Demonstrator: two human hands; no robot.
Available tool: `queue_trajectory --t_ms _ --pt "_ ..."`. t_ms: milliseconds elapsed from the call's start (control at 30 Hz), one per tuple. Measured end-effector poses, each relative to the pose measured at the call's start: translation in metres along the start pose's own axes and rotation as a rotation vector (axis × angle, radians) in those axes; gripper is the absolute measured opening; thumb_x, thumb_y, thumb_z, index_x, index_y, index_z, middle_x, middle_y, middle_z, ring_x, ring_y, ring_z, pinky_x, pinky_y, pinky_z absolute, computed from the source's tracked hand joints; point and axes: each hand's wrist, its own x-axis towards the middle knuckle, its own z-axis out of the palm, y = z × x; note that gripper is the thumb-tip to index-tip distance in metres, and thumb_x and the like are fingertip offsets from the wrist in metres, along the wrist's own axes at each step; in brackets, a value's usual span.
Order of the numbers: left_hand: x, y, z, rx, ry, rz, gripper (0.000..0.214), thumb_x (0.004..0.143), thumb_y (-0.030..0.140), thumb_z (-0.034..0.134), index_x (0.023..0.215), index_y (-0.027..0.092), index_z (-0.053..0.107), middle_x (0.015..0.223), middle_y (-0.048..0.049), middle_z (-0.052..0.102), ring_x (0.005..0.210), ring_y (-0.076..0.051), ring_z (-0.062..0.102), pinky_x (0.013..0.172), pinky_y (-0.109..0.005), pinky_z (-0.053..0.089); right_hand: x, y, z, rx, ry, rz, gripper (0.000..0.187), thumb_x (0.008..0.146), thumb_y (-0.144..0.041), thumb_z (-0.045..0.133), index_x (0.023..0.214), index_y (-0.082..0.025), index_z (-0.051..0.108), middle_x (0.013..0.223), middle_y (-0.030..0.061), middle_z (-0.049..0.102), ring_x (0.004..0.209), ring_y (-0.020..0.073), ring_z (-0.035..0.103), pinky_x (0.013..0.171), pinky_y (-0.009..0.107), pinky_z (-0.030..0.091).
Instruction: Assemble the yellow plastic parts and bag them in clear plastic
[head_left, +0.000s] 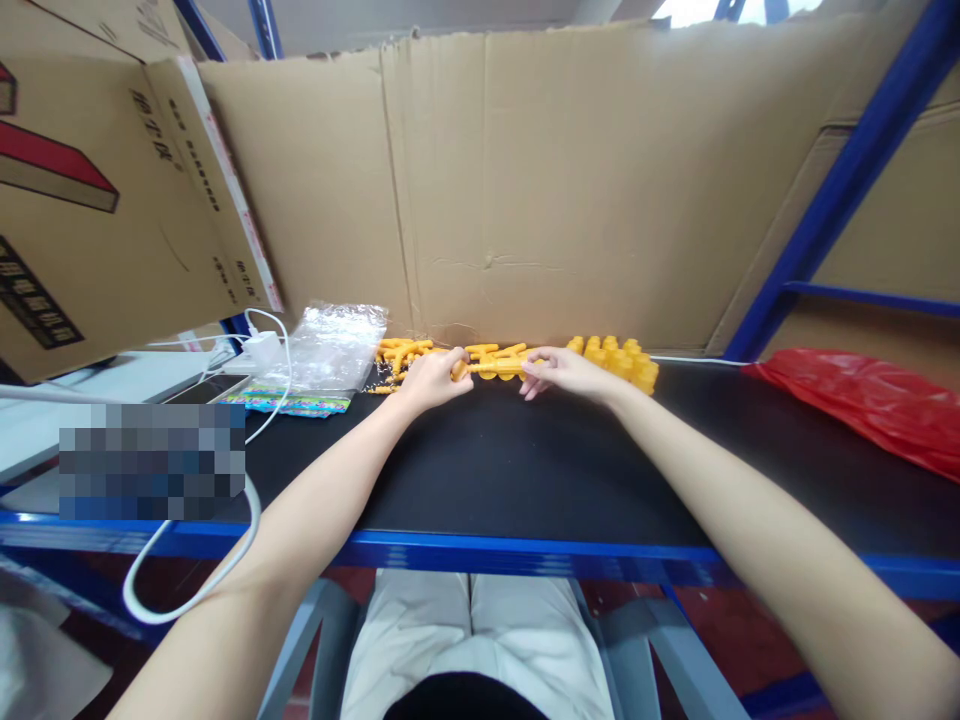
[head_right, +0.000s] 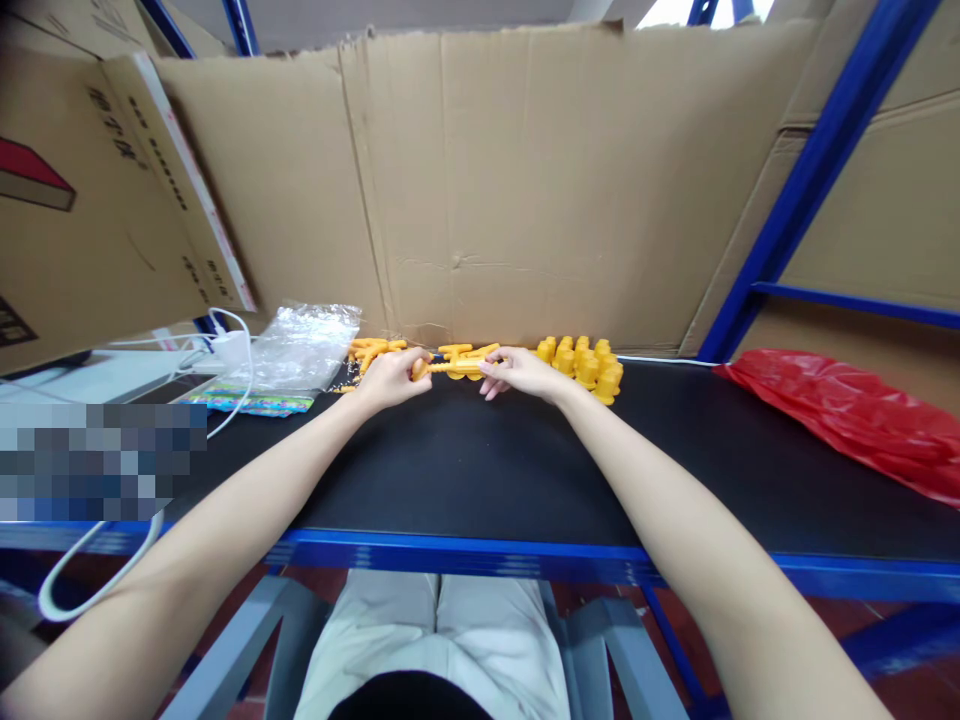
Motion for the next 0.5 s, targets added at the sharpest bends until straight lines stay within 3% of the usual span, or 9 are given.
queue_trajectory --t_ms 267,400,500 --pt "-0.0002 0.003 -0.0021 0.006 -0.014 -0.003 0.031 0.072 0.029 0.053 0.101 0.02 0.062 0.081 -0.0037 0.068 0.072 -0.018 0.061 0.066 -0.026 0.043 -0.0013 -0.0039 0.0047 0.013 0.034 0.058 0.039 0.086 -0.051 0.051 0.084 -0.013 0.056 0.068 0.0094 0.069 0.058 0.0161 0.066 0.064 0.03 0.055" --pt "0.0 0.0021 -0.0013 0.018 -0.008 0.003 0.031 0.072 0.029 0.052 0.101 0.02 0.061 0.081 -0.0036 0.068 0.072 -0.018 0.061 0.065 -0.026 0.043 -0.0029 -0.0057 0.0073 -0.038 0.049 0.086 0.039 0.09 -0.05 0.044 0.093 -0.012 0.056 0.072 0.01 0.069 0.057 0.0148 0.065 0.061 0.028 0.054" --pt "0.0002 0.0008 0.0001 0.027 -0.006 0.0 0.032 0.072 0.03 0.052 0.102 0.021 0.061 0.082 -0.0038 0.068 0.073 -0.019 0.062 0.066 -0.027 0.043 -0.0036 -0.0062 0.0078 -0.098 0.069 0.054 0.035 0.086 -0.043 0.053 0.107 -0.015 0.054 0.091 0.01 0.069 0.062 0.0127 0.066 0.061 0.026 0.054"
